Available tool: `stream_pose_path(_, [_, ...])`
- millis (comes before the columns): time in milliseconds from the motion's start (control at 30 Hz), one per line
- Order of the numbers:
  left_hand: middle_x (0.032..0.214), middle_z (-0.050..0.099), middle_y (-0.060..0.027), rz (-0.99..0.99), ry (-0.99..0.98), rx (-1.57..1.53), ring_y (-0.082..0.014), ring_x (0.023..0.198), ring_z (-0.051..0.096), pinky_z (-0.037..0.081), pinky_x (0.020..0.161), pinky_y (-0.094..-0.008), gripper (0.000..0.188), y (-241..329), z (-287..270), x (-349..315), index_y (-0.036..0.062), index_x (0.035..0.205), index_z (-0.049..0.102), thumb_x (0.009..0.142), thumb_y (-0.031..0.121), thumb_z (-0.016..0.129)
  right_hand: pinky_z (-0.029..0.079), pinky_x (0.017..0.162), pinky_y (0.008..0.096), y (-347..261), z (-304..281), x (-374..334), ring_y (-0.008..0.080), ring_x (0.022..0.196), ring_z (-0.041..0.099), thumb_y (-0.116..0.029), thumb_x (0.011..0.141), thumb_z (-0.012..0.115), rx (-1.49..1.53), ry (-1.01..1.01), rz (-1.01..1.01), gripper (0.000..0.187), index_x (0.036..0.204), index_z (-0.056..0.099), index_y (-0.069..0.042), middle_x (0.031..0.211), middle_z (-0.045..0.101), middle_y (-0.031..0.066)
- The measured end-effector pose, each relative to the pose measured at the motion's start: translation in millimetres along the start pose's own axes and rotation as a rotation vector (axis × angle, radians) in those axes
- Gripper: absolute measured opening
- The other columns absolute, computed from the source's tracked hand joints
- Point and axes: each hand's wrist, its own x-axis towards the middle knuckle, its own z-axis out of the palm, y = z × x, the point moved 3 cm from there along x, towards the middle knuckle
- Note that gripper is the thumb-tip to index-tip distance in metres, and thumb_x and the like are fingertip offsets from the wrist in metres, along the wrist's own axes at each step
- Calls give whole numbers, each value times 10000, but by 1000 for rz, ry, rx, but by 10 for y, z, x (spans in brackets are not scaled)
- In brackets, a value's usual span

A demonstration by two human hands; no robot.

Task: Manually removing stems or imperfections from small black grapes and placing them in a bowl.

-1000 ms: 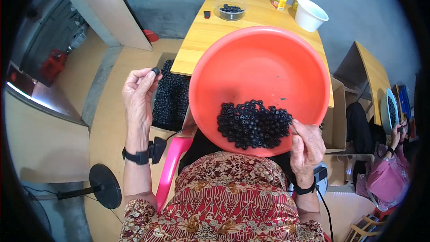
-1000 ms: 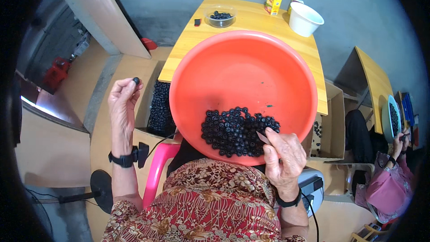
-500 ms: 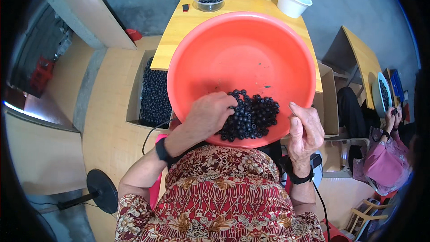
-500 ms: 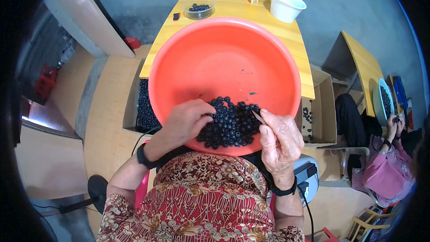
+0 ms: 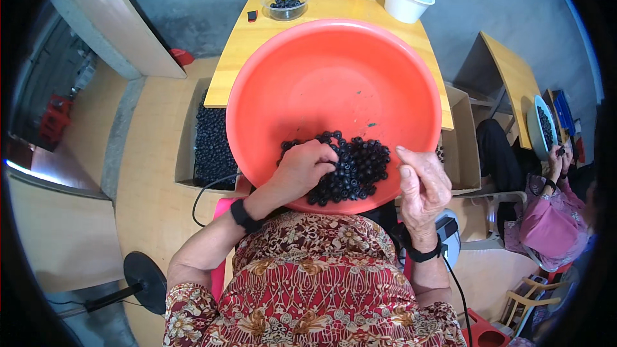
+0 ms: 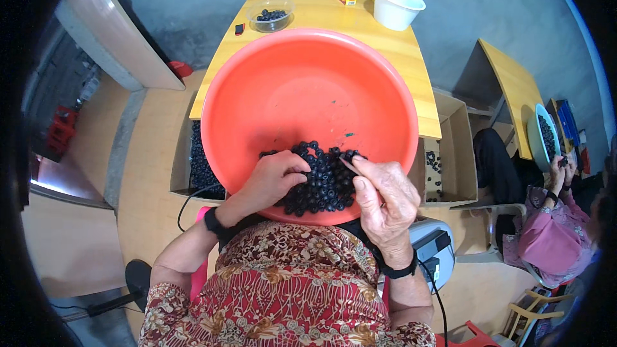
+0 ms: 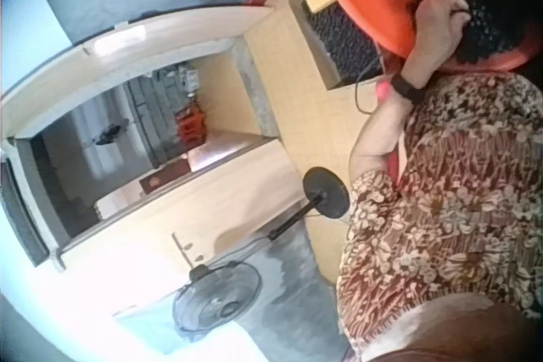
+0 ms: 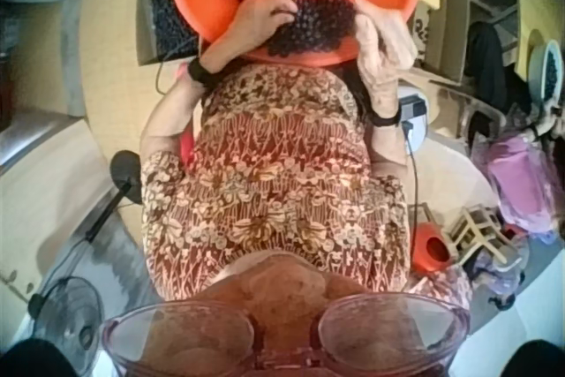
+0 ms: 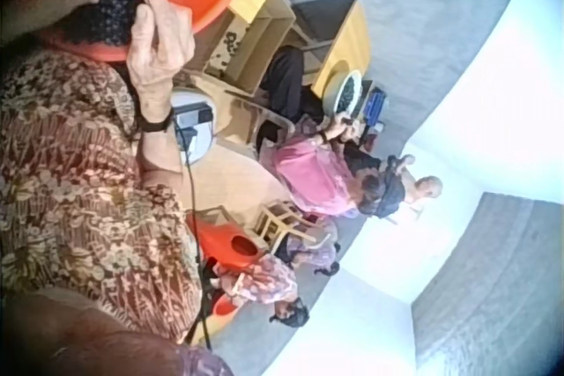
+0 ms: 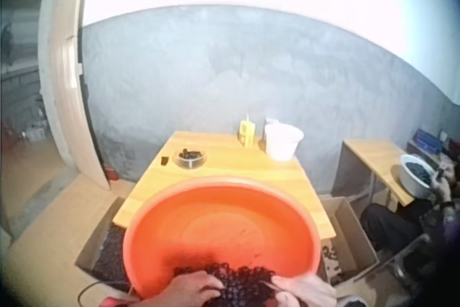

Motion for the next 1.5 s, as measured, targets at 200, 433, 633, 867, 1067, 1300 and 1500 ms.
stream_pose_path(200, [990,675,-44,-487,-148,-1625,-143,885,667,545,811,-263,177,444,-371,-45,46,1082,634,935,145,640,506,645,306,-96,98,-48,223,712,639,-64,833,715,159,-94,100,208,1017,706,34,865,694,142])
stream_pose_path(433, [1020,672,-35,-444,-170,-1796,-108,923,649,526,856,-259,207,700,-353,-89,83,1156,592,966,167,598,519,634,298,-172,170,-40,200,736,653,6,700,807,177,-90,45,338,1024,708,-1,856,686,123])
stream_pose_path(633, [1043,664,-16,-465,-158,-1741,-99,947,630,518,854,-267,196,705,-348,-82,107,1148,599,956,145,606,506,639,284,-162,158,-26,181,736,635,-6,704,800,150,-101,90,304,993,707,0,833,667,102])
stream_pose_path(867, [1046,638,-22,-457,-164,-1916,-99,962,619,518,867,-252,159,700,-296,-102,69,1100,613,950,122,613,517,618,287,-134,154,-16,175,718,640,24,697,797,184,-104,57,306,987,701,-8,834,671,101])
stream_pose_path(1067, [1050,628,-29,-469,-216,-1857,-100,952,614,516,876,-262,158,728,-319,-86,64,1096,609,942,102,614,516,624,287,-135,130,-16,176,720,638,30,690,800,158,-102,68,320,990,702,-18,832,669,94])
stream_pose_path(1300, [1041,633,-40,-395,-188,-1941,-112,942,618,526,883,-267,172,705,-262,-83,49,1091,610,919,44,619,518,623,286,-147,131,-2,183,722,641,33,687,795,195,-126,58,313,983,704,-9,850,676,106])
stream_pose_path(1500, [1065,644,-52,-405,-167,-1877,-122,962,627,530,903,-272,172,709,-278,-123,51,1094,619,923,56,632,520,604,288,-148,140,-39,195,721,644,52,691,775,181,-108,27,330,1008,708,-9,857,678,108])
